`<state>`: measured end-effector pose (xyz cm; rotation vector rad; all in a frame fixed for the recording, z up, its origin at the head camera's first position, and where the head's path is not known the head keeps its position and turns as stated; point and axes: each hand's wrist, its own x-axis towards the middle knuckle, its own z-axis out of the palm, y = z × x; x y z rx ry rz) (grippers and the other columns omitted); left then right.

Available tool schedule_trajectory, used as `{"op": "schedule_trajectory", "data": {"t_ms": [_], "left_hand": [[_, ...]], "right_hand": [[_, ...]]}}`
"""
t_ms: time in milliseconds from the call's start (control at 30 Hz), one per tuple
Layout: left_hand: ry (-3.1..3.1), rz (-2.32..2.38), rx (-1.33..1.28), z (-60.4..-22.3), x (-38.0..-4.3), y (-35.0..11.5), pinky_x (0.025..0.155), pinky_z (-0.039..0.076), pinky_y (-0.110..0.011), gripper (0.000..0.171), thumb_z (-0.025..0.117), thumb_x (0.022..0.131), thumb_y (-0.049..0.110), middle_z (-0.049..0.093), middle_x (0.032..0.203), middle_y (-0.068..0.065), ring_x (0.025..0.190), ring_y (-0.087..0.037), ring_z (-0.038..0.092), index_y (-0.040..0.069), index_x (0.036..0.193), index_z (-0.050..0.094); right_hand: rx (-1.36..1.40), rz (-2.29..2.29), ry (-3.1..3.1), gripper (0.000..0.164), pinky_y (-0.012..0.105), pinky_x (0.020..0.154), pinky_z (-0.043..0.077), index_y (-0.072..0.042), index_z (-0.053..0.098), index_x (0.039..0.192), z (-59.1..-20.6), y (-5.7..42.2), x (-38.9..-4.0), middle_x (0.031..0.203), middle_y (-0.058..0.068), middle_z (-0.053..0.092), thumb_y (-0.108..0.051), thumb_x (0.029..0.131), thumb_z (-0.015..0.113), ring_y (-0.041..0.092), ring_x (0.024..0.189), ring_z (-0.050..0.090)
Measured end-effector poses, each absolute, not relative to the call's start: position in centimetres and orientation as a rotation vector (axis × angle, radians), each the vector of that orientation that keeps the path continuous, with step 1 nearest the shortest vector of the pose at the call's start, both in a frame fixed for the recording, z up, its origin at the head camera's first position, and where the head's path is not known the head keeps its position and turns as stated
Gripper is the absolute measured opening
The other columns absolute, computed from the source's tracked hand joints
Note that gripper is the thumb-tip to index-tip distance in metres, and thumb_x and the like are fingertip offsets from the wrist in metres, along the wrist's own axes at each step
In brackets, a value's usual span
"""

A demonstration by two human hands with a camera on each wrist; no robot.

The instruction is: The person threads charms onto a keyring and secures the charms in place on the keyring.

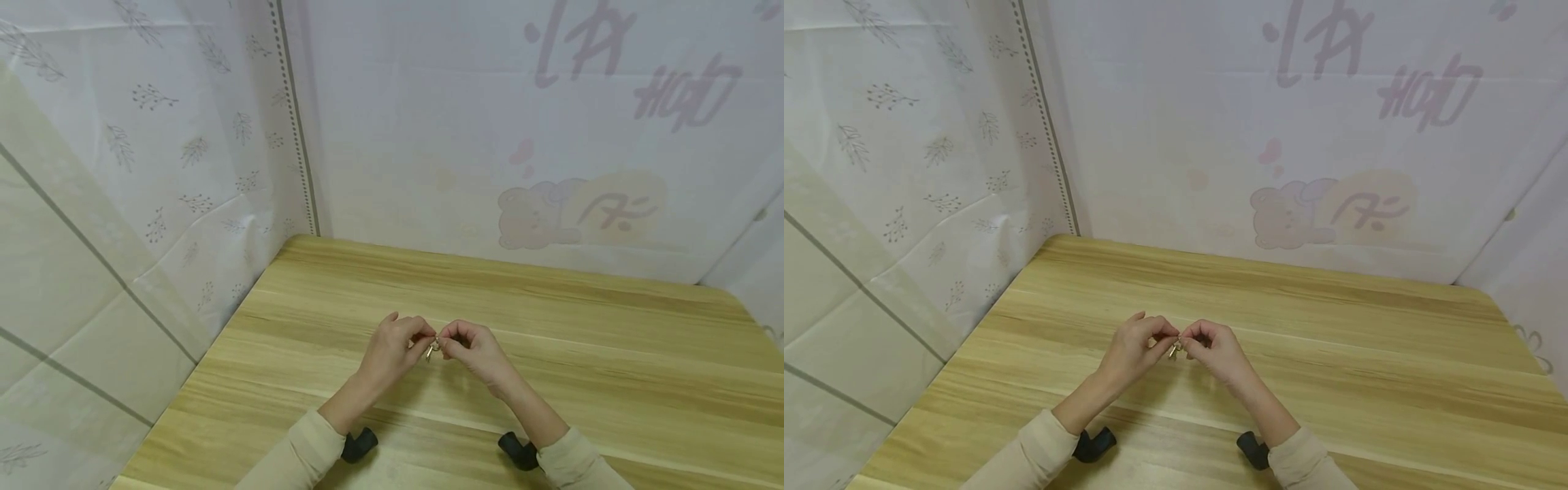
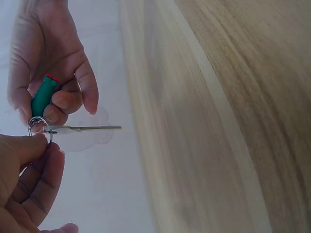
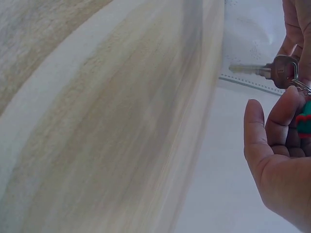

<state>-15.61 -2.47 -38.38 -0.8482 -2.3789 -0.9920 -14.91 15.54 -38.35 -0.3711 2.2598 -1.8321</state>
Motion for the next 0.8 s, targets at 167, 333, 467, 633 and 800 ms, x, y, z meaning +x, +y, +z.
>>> {"op": "schedule_trajectory", "data": {"t_ms": [167, 333, 467, 633, 800], "left_hand": [[-2.457, -1.071, -0.776, -38.27, -15.47, -2.45, 0.075, 0.054, -0.035, 0.005, 0.073, 0.081, 0.007, 0.07, 0.072, 0.002, 0.063, -0.007, 0.062, 0.009, 0.08, 0.069], [-2.498, -1.229, -0.705, -38.27, -15.34, -2.42, 0.053, 0.046, -0.014, 0.004, 0.071, 0.082, 0.005, 0.07, 0.072, 0.0, 0.059, -0.007, 0.061, 0.008, 0.08, 0.069], [-2.533, -1.382, -0.645, -38.14, -15.17, -2.43, 0.053, 0.047, -0.015, 0.004, 0.069, 0.084, 0.006, 0.071, 0.074, -0.002, 0.06, -0.008, 0.064, 0.009, 0.081, 0.068], [-2.557, -1.272, -0.675, -37.97, -15.09, -2.27, 0.065, 0.054, -0.027, 0.004, 0.07, 0.084, 0.008, 0.07, 0.074, 0.001, 0.064, -0.006, 0.063, 0.011, 0.082, 0.067], [-2.392, -0.941, -0.807, -37.96, -15.25, -1.99, 0.089, 0.045, -0.058, 0.011, 0.075, 0.078, 0.006, 0.069, 0.074, 0.001, 0.067, -0.009, 0.064, 0.012, 0.081, 0.066]], "right_hand": [[-0.373, -1.843, 2.244, 0.019, 0.03, 0.074, 0.051, 0.009, 0.058, 0.097, -38.46, 15.62, -14.87, 0.086, 0.013, 0.059, -0.009, 0.092, 0.057, 0.011, 0.073, 0.057], [-0.369, -1.84, 2.242, 0.019, 0.031, 0.075, 0.052, 0.009, 0.058, 0.098, -38.44, 15.63, -14.81, 0.089, 0.015, 0.059, -0.01, 0.092, 0.058, 0.01, 0.074, 0.057], [-0.389, -1.826, 2.259, 0.018, 0.029, 0.071, 0.05, 0.008, 0.058, 0.098, -38.44, 15.66, -14.79, 0.087, 0.014, 0.059, -0.009, 0.092, 0.057, 0.012, 0.074, 0.056], [-0.394, -1.807, 2.283, 0.015, 0.024, 0.062, 0.043, 0.006, 0.059, 0.095, -38.36, 15.65, -14.75, 0.082, 0.013, 0.058, -0.008, 0.092, 0.056, 0.015, 0.072, 0.054], [-0.388, -1.794, 2.294, 0.014, 0.022, 0.059, 0.039, 0.006, 0.058, 0.094, -38.24, 15.71, -14.76, 0.08, 0.009, 0.057, -0.008, 0.092, 0.057, 0.019, 0.071, 0.052]]}}
